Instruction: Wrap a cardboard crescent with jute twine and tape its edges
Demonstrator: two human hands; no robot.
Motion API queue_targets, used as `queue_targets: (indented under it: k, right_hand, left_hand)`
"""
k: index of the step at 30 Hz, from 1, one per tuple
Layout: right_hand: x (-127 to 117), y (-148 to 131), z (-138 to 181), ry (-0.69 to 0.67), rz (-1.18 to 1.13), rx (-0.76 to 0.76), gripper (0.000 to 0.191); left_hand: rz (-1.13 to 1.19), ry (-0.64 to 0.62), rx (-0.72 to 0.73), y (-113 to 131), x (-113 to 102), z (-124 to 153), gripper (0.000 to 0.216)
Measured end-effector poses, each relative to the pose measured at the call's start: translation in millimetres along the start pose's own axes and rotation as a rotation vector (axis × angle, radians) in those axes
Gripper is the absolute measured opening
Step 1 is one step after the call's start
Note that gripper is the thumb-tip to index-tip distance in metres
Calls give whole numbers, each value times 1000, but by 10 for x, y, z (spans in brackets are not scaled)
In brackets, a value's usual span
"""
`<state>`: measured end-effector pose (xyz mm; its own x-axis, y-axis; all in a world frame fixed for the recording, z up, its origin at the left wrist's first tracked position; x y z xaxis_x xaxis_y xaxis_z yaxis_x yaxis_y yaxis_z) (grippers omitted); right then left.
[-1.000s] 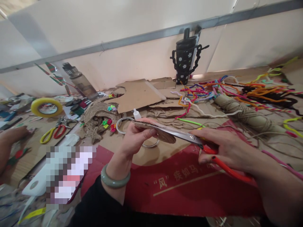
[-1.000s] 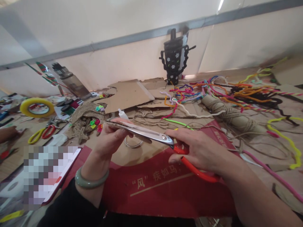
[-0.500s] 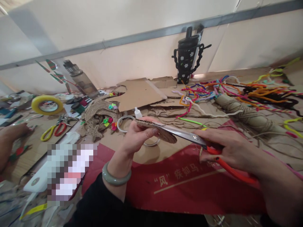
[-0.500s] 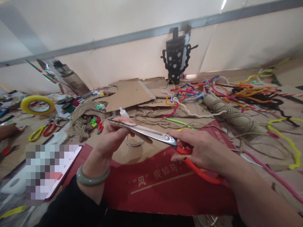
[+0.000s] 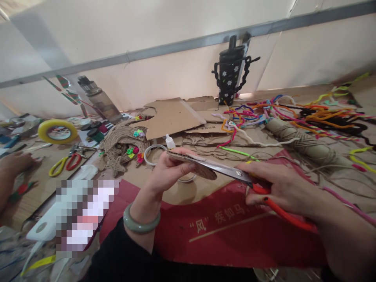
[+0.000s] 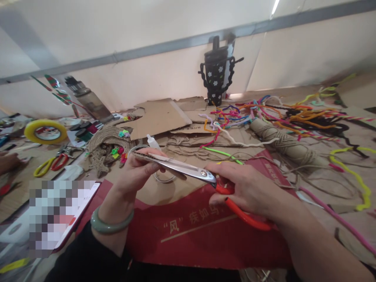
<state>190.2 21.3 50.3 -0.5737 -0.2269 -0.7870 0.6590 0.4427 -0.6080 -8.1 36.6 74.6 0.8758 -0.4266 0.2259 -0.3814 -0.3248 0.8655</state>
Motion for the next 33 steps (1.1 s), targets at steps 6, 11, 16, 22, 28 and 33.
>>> queue_targets:
  k: [6, 11, 16, 22, 28, 33]
  right_hand:
    - [-25, -42, -5, -13, -52, 13, 60]
    - [-39, -31, 5, -32, 5, 85, 58]
    - [-12, -37, 28, -70, 67, 106, 52]
    - [-11, 8, 10, -30, 16, 61, 58]
    - [-24, 32, 34, -35, -1, 50, 58]
    - [-27, 63, 40, -22, 5, 60, 55]
  left_hand:
    - [1, 16, -24, -13, -14, 14, 9]
    - [-33, 66, -20, -2, -57, -15, 17]
    - [-66, 22, -41, -11, -26, -8, 17]
    - [-36, -86, -119, -56, 110, 33, 19]
    - [46, -111, -118, -60, 165, 37, 14]
    - [1, -135, -131, -115, 124, 62, 16]
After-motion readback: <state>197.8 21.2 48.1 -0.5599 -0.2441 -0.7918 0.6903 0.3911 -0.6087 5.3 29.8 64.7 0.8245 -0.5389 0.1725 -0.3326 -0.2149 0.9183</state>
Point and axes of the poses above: each hand's wrist, its own z-axis away from the middle knuckle, its own x-axis out of the palm, y = z × x, the point moved 9 cm from there along -z, towards the middle knuckle, and after that the axes turned 10 degrees about x, right-handed, at the moved point
